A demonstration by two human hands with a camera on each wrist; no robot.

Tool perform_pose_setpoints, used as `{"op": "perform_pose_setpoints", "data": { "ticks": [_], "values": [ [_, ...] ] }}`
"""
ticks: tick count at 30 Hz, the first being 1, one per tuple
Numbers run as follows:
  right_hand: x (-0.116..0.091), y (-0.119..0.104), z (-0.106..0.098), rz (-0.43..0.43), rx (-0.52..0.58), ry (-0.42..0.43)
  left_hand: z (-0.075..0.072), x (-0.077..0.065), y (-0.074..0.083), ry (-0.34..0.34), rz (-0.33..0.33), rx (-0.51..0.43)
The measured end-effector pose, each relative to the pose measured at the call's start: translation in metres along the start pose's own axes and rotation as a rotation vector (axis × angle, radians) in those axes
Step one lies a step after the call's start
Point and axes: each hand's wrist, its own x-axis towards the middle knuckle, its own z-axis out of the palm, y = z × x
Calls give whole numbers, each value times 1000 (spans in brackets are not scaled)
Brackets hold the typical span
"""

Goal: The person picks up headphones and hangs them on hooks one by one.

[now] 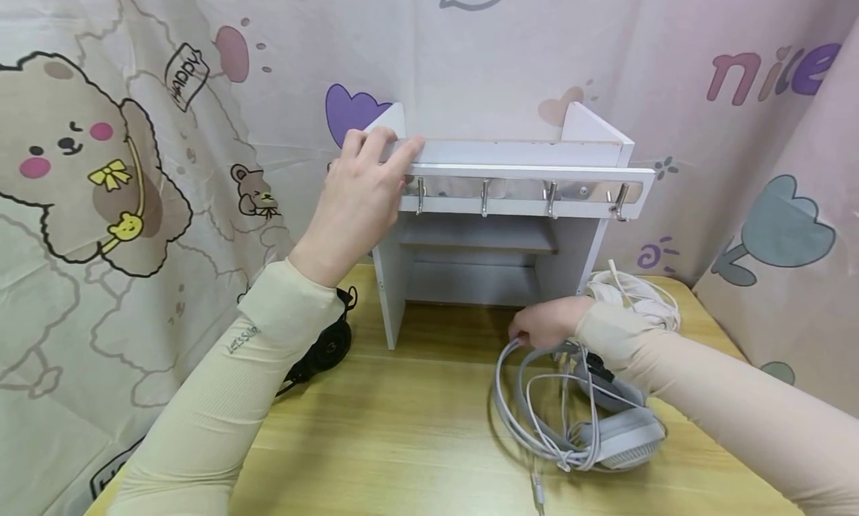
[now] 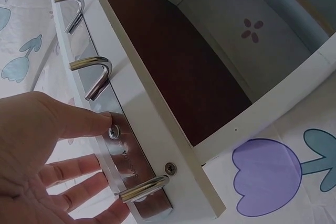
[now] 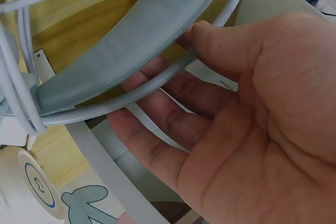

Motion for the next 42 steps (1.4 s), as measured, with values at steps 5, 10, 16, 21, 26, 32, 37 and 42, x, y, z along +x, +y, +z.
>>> {"op": "perform_pose_setpoints", "data": {
  "ticks": [5,10,16,21,26,32,37,42],
  "values": [
    [-9,4,-7,-18,12,11,0,0,-1,0,5,-6],
    [-20,8,-13,-26,34,42,0,0,-2,1,11,-2],
    [-36,14,-19,16,104,102,0,1,-1,-3,19,-4],
    [-48,17,-20,-8,150,155,1,1,0,-12,12,-15],
    [-60,18,-20,2,154,203,0,0,0,-18,19,-9],
    [-74,19,-20,1,153,251,-1,-1,0,-20,40,3],
    [-83,21,-19,-11,153,300,-1,-2,0,-26,43,9],
    [-93,20,-15,-28,175,354,-1,-2,0,-34,44,7]
  ]
}}
